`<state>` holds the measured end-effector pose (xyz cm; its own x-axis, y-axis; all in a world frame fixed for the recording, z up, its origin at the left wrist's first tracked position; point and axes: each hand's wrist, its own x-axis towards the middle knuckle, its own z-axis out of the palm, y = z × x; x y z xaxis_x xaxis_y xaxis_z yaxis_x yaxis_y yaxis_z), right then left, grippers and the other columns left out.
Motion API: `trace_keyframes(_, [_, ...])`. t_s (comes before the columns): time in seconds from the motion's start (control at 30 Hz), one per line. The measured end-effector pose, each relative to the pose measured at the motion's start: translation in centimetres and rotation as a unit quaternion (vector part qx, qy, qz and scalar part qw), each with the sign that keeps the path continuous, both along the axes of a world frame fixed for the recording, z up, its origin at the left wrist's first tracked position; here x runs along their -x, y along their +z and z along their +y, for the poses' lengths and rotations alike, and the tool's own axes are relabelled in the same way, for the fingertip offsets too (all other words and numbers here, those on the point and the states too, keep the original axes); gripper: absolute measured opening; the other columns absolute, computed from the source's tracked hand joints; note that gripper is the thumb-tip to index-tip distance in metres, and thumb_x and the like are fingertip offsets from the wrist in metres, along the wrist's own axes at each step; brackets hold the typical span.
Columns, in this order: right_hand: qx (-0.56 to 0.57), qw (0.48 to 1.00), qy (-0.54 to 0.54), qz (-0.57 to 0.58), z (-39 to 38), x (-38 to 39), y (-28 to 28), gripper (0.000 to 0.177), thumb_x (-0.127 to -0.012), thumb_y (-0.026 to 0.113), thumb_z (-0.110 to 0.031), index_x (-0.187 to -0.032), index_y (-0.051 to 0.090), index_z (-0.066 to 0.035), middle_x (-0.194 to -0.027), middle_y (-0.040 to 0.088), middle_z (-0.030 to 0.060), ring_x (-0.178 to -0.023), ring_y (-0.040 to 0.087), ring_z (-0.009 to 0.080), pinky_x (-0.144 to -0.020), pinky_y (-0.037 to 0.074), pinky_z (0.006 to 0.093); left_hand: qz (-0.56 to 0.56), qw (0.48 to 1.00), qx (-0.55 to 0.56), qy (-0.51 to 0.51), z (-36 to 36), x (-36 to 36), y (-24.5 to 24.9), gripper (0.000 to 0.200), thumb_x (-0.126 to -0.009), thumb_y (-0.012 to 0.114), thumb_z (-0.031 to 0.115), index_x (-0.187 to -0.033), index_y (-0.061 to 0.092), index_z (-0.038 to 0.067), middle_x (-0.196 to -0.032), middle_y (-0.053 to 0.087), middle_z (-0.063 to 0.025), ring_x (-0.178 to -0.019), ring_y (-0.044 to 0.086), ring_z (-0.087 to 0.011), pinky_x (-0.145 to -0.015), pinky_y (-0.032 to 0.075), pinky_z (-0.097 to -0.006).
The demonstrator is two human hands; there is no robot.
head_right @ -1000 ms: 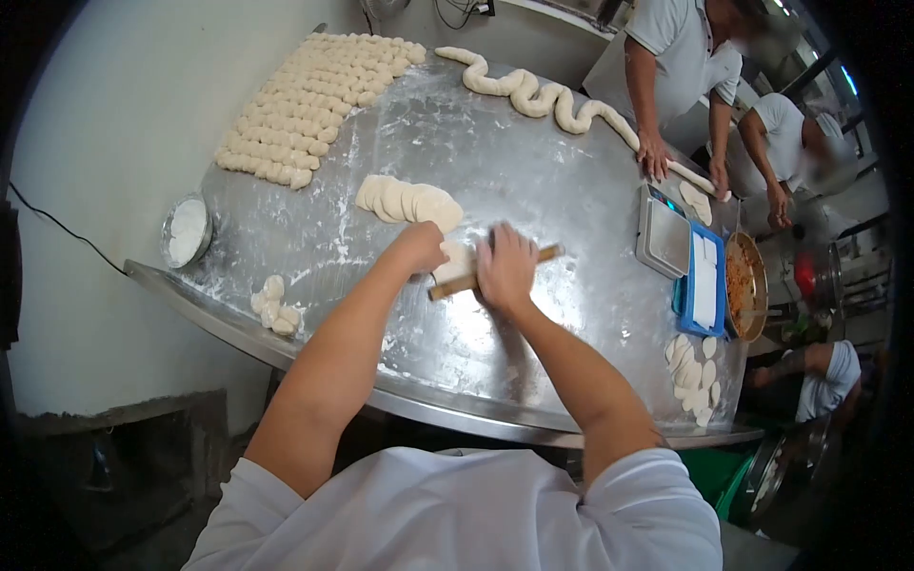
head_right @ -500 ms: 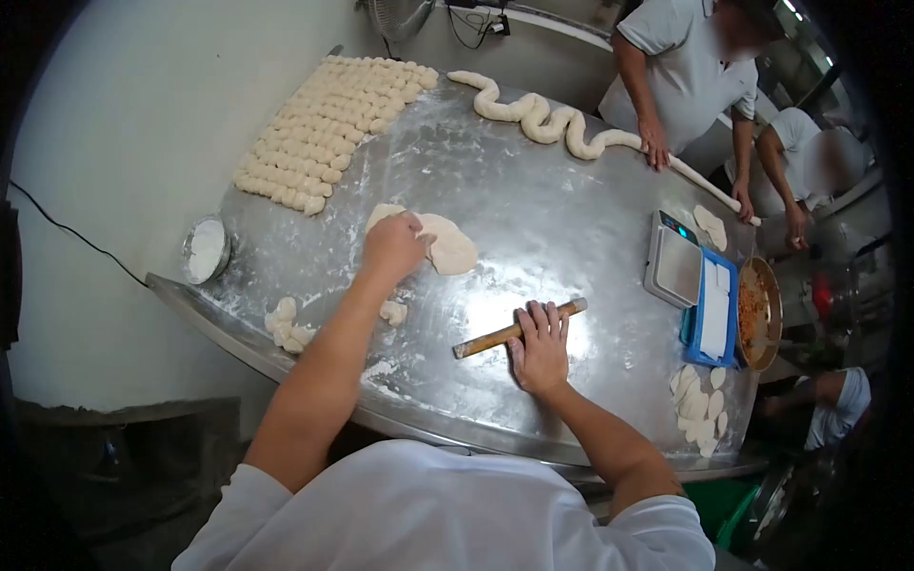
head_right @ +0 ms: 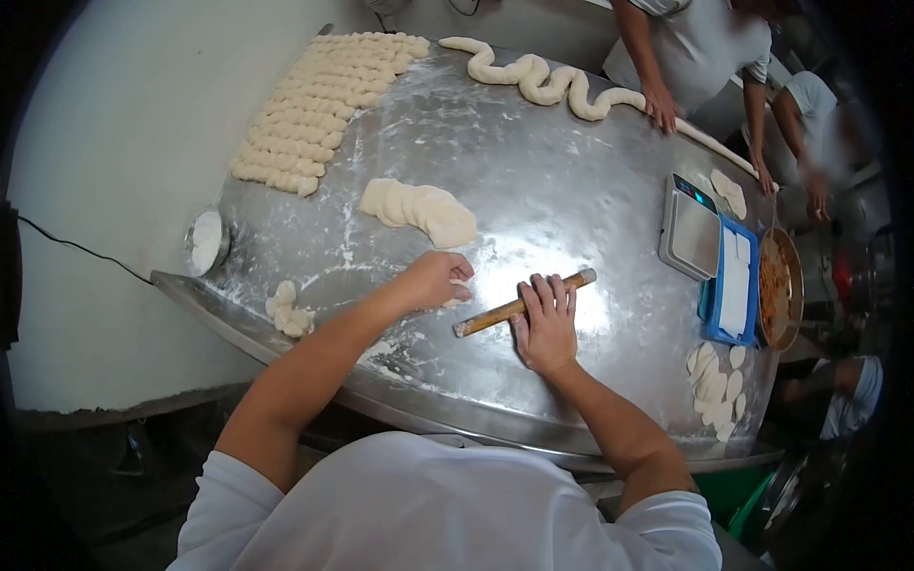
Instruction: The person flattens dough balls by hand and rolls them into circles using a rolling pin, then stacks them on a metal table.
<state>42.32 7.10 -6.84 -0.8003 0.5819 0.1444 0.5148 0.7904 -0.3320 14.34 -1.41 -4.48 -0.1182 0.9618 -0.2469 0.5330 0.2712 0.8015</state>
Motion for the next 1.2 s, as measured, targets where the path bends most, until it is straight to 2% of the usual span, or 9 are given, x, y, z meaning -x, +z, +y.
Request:
trace_keyframes(0.13, [-0.004,1.0,0.001,0.006,0.1,-0.1,0.0,0.058,-0.1,0.068,-0.03,-0.152,0.056,-0.009,-0.16,0.048,0.018,-0.154,0.035,0.0458,-0.129,0.021,0.0668,-0.102,0.981,0.029,0.16,0.9,-0.3,-0.4,0.025,-0.098,0.08,0.024,-0.106,0.077,0.0,-0.093,0.076,-0.0187,-0.086,0.073,-0.0372,-0.082,0.058,-0.0421])
trace_keyframes(0.3, [-0.012,1.0,-0.003,0.005,0.0,0.0,-0.3,0.058,-0.1,0.068,-0.03,-0.152,0.056,-0.009,-0.159,0.049,0.018,-0.154,0.036,0.0459,-0.128,0.021,0.0672,0.135,0.982,0.008,0.134,1.2,-0.8,-0.1,0.04,-0.108,0.063,0.037,-0.099,0.076,0.0,-0.091,0.076,-0.0247,-0.087,0.073,-0.0439,-0.077,0.056,-0.0534])
trace_keyframes(0.43, [-0.002,1.0,0.0,0.001,0.1,-0.1,-0.2,0.056,-0.101,0.066,-0.031,-0.152,0.056,-0.009,-0.16,0.049,0.0181,-0.155,0.035,0.0463,-0.129,0.02,0.0669,0.238,0.968,-0.027,0.073,2.4,-2.7,-1.7,0.05,-0.112,0.054,0.044,-0.094,0.074,0.002,-0.088,0.075,-0.0238,-0.086,0.073,-0.0449,-0.077,0.056,-0.0559])
trace_keyframes(0.63, [-0.001,1.0,-0.002,0.001,0.2,0.0,-0.1,0.057,-0.1,0.069,-0.032,-0.151,0.056,-0.01,-0.159,0.049,0.0171,-0.154,0.036,0.0449,-0.128,0.021,0.0673,0.203,0.975,0.008,0.085,3.8,-3.7,-0.4,0.049,-0.112,0.054,0.044,-0.089,0.072,0.004,-0.087,0.075,-0.0217,-0.083,0.071,-0.0449,-0.076,0.054,-0.0573])
trace_keyframes(0.73, [0.006,1.0,-0.007,-0.002,0.1,0.0,-0.1,0.057,-0.1,0.069,-0.033,-0.151,0.056,-0.011,-0.159,0.049,0.017,-0.154,0.036,0.0447,-0.128,0.021,0.0674,0.237,0.958,-0.161,0.027,1.9,-3.2,-3.1,0.052,-0.111,0.054,0.046,-0.084,0.074,0.006,-0.082,0.075,-0.0191,-0.078,0.071,-0.0431,-0.073,0.056,-0.0542])
trace_keyframes(0.83, [-0.001,1.0,-0.005,-0.007,0.4,0.1,-0.2,0.057,-0.1,0.068,-0.034,-0.151,0.056,-0.011,-0.16,0.048,0.0169,-0.154,0.036,0.0449,-0.128,0.021,0.0677,0.281,0.945,-0.167,-0.003,3.3,-3.6,-4.4,0.056,-0.111,0.053,0.047,-0.079,0.076,0.008,-0.076,0.074,-0.0162,-0.072,0.071,-0.0408,-0.069,0.056,-0.0521])
trace_keyframes(1.03, [-0.003,1.0,-0.003,-0.008,0.2,0.1,-0.4,0.057,-0.1,0.068,-0.033,-0.151,0.056,-0.01,-0.159,0.048,0.0171,-0.154,0.036,0.0452,-0.128,0.02,0.068,0.344,0.935,-0.08,-0.013,6.4,-4.5,-3.7,0.063,-0.113,0.049,0.048,-0.074,0.077,0.007,-0.077,0.077,-0.0161,-0.074,0.074,-0.0376,-0.069,0.058,-0.0514])
trace_keyframes(1.13, [-0.007,1.0,-0.004,-0.002,0.1,0.1,-0.1,0.056,-0.1,0.068,-0.032,-0.15,0.057,-0.01,-0.158,0.049,0.0169,-0.154,0.036,0.0452,-0.128,0.02,0.0677,0.309,0.95,-0.009,-0.04,6.6,-4.1,-2.2,0.064,-0.113,0.047,0.053,-0.082,0.078,0.006,-0.083,0.078,-0.0191,-0.08,0.075,-0.0394,-0.074,0.059,-0.0506])
trace_keyframes(1.2, [-0.01,1.0,-0.002,0.001,0.0,0.1,0.0,0.055,-0.1,0.067,-0.031,-0.149,0.057,-0.009,-0.158,0.049,0.0163,-0.154,0.037,0.0449,-0.129,0.02,0.0674,0.238,0.971,-0.008,0.034,5.9,-3.8,-1.3,0.055,-0.109,0.056,0.051,-0.091,0.079,0.004,-0.089,0.078,-0.0213,-0.086,0.076,-0.0401,-0.079,0.059,-0.0501])
